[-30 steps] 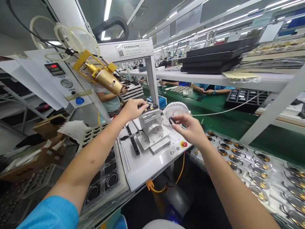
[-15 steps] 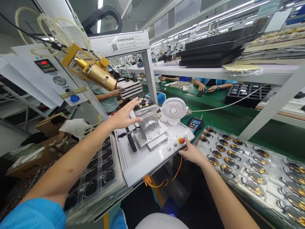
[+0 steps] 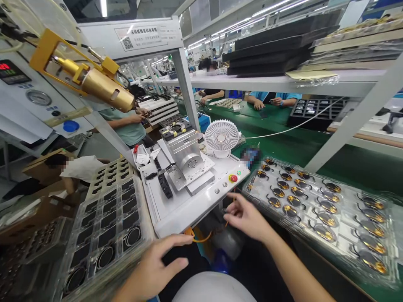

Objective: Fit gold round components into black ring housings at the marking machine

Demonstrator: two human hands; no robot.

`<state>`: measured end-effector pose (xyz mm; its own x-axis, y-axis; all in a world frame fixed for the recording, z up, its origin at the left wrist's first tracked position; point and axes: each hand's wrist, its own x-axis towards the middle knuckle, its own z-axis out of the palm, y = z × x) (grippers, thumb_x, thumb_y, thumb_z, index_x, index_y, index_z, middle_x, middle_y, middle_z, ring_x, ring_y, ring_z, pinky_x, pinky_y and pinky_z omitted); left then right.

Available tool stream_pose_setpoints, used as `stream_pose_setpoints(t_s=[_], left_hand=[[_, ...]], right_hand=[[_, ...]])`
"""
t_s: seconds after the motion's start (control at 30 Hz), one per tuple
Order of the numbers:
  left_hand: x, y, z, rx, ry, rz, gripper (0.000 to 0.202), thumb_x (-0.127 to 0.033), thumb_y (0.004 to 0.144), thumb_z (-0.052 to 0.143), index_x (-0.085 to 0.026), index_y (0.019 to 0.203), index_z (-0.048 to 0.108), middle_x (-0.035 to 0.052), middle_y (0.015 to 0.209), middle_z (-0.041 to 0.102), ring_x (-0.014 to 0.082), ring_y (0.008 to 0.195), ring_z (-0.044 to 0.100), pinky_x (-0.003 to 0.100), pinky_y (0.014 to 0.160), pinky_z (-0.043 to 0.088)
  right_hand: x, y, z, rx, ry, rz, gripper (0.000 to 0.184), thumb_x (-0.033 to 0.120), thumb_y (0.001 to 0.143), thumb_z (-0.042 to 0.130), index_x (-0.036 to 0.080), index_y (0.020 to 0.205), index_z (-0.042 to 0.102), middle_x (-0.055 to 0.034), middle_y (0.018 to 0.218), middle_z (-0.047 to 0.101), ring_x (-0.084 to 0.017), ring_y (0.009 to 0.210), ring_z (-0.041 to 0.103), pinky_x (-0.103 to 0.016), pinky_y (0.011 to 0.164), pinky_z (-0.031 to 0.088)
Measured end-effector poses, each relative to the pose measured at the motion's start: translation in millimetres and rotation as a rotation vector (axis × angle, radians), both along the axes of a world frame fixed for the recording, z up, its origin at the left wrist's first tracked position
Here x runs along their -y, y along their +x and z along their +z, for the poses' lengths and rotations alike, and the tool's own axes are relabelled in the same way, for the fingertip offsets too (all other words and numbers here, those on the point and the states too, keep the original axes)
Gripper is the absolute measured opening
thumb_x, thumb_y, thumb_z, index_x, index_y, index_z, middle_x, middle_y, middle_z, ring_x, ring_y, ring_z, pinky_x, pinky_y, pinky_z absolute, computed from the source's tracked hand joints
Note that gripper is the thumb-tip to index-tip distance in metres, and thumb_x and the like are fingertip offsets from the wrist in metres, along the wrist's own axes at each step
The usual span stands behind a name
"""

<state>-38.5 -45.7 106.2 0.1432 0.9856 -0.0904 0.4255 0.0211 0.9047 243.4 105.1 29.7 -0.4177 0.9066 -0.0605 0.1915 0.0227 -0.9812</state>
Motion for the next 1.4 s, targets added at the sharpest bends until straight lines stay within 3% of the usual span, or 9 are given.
stream_pose_setpoints(t_s=[0.13, 0.27, 0.47, 0.53, 0.67, 0.77, 0.9, 1.2, 1.4], left_hand=[[-9.1, 55.5, -79.1, 0.670, -0.152, 0.126, 0.056, -0.044, 0.077, 0.088, -0.027, 0.127, 0.071, 0.0160, 0.123, 0.076, 0.0316, 0.114, 0.074, 0.046, 0.103, 0.056], [-19.4, 76.6, -109.7, 1.021, -0.184, 0.134, 0.055, -0.040, 0.065, 0.097, -0.024, 0.112, 0.075, 0.0143, 0.113, 0.079, 0.0288, 0.101, 0.077, 0.043, 0.095, 0.056], [-19.4, 68.0, -114.0, 0.993, -0.201, 0.242, 0.051, -0.034, 0.065, 0.096, -0.024, 0.112, 0.078, 0.0119, 0.114, 0.079, 0.0252, 0.095, 0.076, 0.038, 0.088, 0.059], [-17.6, 61.5, -114.0, 0.917, -0.231, 0.306, 0.051, -0.033, 0.066, 0.096, -0.025, 0.112, 0.079, 0.0122, 0.121, 0.077, 0.0252, 0.095, 0.077, 0.036, 0.085, 0.060], [-8.7, 49.4, -111.9, 0.803, -0.276, 0.337, 0.052, -0.037, 0.065, 0.095, -0.023, 0.113, 0.079, 0.0150, 0.121, 0.077, 0.0307, 0.097, 0.078, 0.037, 0.076, 0.063], [-1.6, 46.8, -110.3, 0.769, -0.229, 0.390, 0.052, -0.039, 0.063, 0.096, -0.022, 0.109, 0.080, 0.0139, 0.114, 0.079, 0.0336, 0.102, 0.078, 0.046, 0.091, 0.062], [2.7, 48.1, -108.3, 0.746, -0.196, 0.383, 0.047, -0.039, 0.065, 0.094, -0.023, 0.107, 0.080, 0.0130, 0.112, 0.081, 0.0321, 0.113, 0.074, 0.047, 0.106, 0.056], [6.5, 42.9, -107.0, 0.782, -0.226, 0.368, 0.044, -0.034, 0.069, 0.093, -0.022, 0.108, 0.077, 0.0126, 0.110, 0.080, 0.0302, 0.111, 0.075, 0.046, 0.107, 0.055], [-3.2, 47.0, -97.4, 0.898, -0.274, 0.180, 0.059, -0.034, 0.063, 0.098, -0.022, 0.116, 0.075, 0.0158, 0.128, 0.072, 0.0316, 0.108, 0.075, 0.043, 0.098, 0.056]], right_hand=[[63.9, -18.6, -13.6, -0.118, 0.146, 0.068, 0.069, 0.039, 0.069, 0.093, 0.031, 0.130, 0.062, -0.0061, 0.103, 0.074, -0.029, 0.095, 0.073, -0.044, 0.085, 0.062], [86.1, -31.7, -27.1, -0.099, 0.231, -0.045, 0.067, 0.043, 0.061, 0.098, 0.033, 0.120, 0.067, -0.0057, 0.101, 0.073, -0.031, 0.090, 0.073, -0.044, 0.081, 0.064], [76.4, -33.6, -17.7, -0.031, 0.401, 0.013, 0.062, 0.058, 0.069, 0.091, 0.025, 0.117, 0.068, -0.0088, 0.106, 0.071, -0.027, 0.096, 0.070, -0.040, 0.084, 0.060], [49.5, -14.9, -6.6, 0.116, 0.474, 0.025, 0.058, 0.054, 0.077, 0.086, 0.023, 0.123, 0.068, -0.0119, 0.116, 0.071, -0.028, 0.106, 0.068, -0.042, 0.093, 0.057], [-34.1, 47.7, 21.5, 0.818, 0.357, -0.283, 0.027, 0.034, 0.100, 0.057, 0.019, 0.121, 0.067, -0.0116, 0.121, 0.072, -0.024, 0.110, 0.068, -0.038, 0.095, 0.055], [-93.6, 78.8, 35.3, 1.023, 0.281, -0.340, 0.029, 0.024, 0.098, 0.056, 0.014, 0.123, 0.067, -0.0164, 0.123, 0.072, -0.029, 0.115, 0.066, -0.039, 0.098, 0.052], [-132.7, 76.9, 34.5, 1.166, 0.262, -0.273, 0.032, 0.019, 0.087, 0.067, 0.010, 0.118, 0.070, -0.0243, 0.123, 0.069, -0.036, 0.116, 0.065, -0.041, 0.096, 0.050], [-130.1, 78.7, 36.2, 1.046, 0.376, -0.290, 0.033, 0.016, 0.092, 0.051, 0.004, 0.114, 0.073, -0.0283, 0.107, 0.074, -0.040, 0.106, 0.069, -0.048, 0.093, 0.052], [-34.3, 37.2, 27.9, 0.408, 0.324, -0.109, 0.036, 0.035, 0.096, 0.056, 0.015, 0.120, 0.075, -0.0093, 0.093, 0.076, -0.020, 0.064, 0.070, -0.034, 0.066, 0.061]])
